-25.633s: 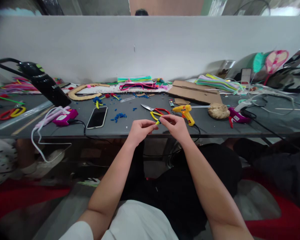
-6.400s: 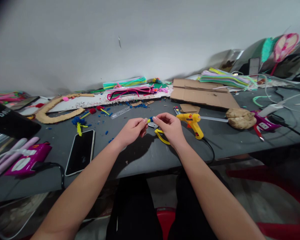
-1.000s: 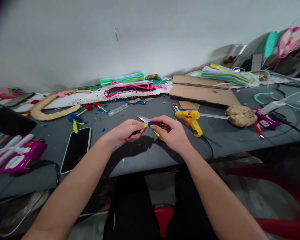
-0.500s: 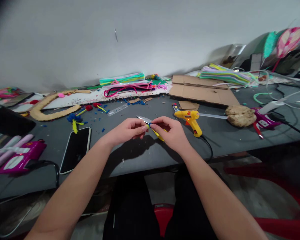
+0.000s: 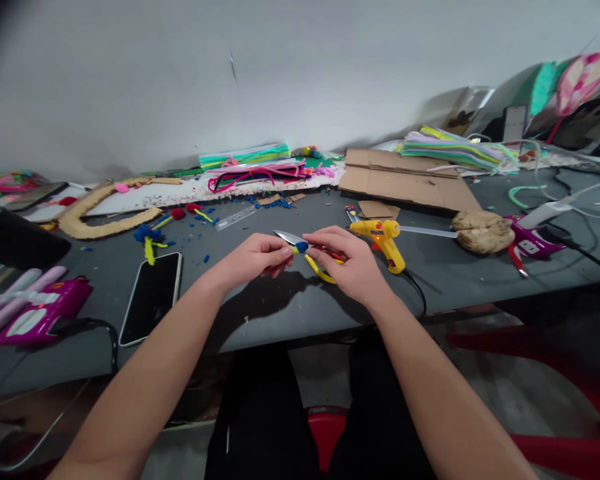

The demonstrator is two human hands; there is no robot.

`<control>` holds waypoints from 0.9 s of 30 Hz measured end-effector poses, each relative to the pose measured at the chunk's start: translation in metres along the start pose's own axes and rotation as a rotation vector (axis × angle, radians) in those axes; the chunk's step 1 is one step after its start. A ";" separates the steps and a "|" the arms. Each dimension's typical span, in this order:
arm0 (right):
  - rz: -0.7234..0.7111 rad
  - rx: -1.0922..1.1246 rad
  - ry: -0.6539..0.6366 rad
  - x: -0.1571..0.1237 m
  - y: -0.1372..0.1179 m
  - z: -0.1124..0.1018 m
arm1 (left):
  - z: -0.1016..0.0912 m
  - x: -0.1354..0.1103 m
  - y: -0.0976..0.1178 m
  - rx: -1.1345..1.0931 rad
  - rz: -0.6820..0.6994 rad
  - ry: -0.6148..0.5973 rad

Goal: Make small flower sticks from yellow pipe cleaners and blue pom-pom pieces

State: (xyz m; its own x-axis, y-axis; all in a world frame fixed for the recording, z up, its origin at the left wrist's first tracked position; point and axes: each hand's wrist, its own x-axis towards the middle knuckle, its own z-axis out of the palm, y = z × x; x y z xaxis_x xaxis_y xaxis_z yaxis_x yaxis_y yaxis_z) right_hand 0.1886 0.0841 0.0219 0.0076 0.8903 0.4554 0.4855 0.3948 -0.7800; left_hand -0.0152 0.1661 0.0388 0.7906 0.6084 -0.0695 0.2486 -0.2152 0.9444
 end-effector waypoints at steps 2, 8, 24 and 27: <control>-0.028 -0.016 -0.030 0.000 -0.001 0.000 | 0.000 0.000 0.000 -0.007 0.002 -0.024; -0.104 -0.021 -0.054 0.000 -0.005 0.001 | 0.001 0.000 0.002 -0.201 -0.080 -0.110; 0.161 0.161 -0.026 0.001 -0.006 0.006 | 0.003 0.001 0.000 -0.330 -0.178 -0.114; 0.209 0.199 -0.025 0.002 -0.003 0.007 | 0.003 0.001 0.002 -0.219 -0.150 -0.064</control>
State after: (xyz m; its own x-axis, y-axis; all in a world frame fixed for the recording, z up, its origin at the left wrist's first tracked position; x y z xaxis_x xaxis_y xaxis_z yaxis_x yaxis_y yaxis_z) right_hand 0.1810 0.0860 0.0224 0.0663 0.9613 0.2674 0.2943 0.2373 -0.9258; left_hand -0.0122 0.1638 0.0396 0.7895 0.5702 -0.2272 0.2440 0.0481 0.9686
